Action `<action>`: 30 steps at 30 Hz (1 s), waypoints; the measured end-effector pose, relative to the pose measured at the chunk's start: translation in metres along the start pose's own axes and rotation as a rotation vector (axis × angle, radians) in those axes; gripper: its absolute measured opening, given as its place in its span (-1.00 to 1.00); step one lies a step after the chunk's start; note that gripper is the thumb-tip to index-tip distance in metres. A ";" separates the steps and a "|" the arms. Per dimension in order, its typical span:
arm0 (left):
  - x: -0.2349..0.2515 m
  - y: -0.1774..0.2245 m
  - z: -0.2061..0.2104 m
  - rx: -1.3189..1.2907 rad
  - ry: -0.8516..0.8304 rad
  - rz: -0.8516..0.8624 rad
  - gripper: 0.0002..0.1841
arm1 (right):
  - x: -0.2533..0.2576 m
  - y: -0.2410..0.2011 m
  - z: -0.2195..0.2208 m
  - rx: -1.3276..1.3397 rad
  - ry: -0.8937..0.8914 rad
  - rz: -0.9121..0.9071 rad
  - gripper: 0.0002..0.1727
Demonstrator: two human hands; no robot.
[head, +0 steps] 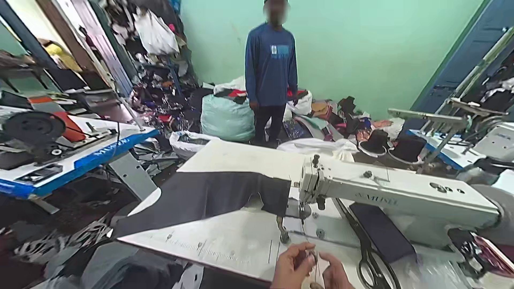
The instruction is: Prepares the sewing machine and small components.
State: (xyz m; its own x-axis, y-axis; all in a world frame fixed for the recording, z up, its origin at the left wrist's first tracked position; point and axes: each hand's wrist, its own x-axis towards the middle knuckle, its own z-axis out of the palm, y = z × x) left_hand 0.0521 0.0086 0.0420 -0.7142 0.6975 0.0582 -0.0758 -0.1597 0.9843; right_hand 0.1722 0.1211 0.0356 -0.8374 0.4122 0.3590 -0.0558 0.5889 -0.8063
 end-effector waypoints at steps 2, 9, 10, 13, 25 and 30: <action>0.001 0.006 0.000 -0.124 -0.004 -0.133 -0.70 | 0.001 -0.003 -0.001 -0.080 0.058 -0.047 -0.36; -0.005 0.025 0.004 -0.301 -0.031 -0.370 -0.84 | 0.002 -0.002 -0.009 -0.084 0.084 -0.137 -0.54; -0.005 0.025 0.004 -0.312 -0.037 -0.395 -0.85 | 0.001 -0.002 -0.009 -0.074 0.084 -0.132 -0.55; -0.008 0.022 0.004 -0.371 -0.054 -0.458 -0.84 | -0.002 0.000 -0.009 -0.073 0.088 -0.134 -0.61; -0.006 0.013 0.004 -0.320 -0.182 -0.426 -0.75 | -0.004 0.010 -0.013 0.219 0.125 0.007 -0.77; -0.007 0.010 0.002 -0.271 -0.258 -0.366 -0.67 | -0.008 0.015 -0.012 0.173 0.108 -0.018 -0.80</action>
State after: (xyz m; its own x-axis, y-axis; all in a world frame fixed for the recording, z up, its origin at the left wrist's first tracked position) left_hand 0.0577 0.0036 0.0516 -0.4155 0.8853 -0.2087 -0.4900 -0.0246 0.8714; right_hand 0.1847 0.1347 0.0256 -0.7729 0.4803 0.4146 -0.1703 0.4724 -0.8648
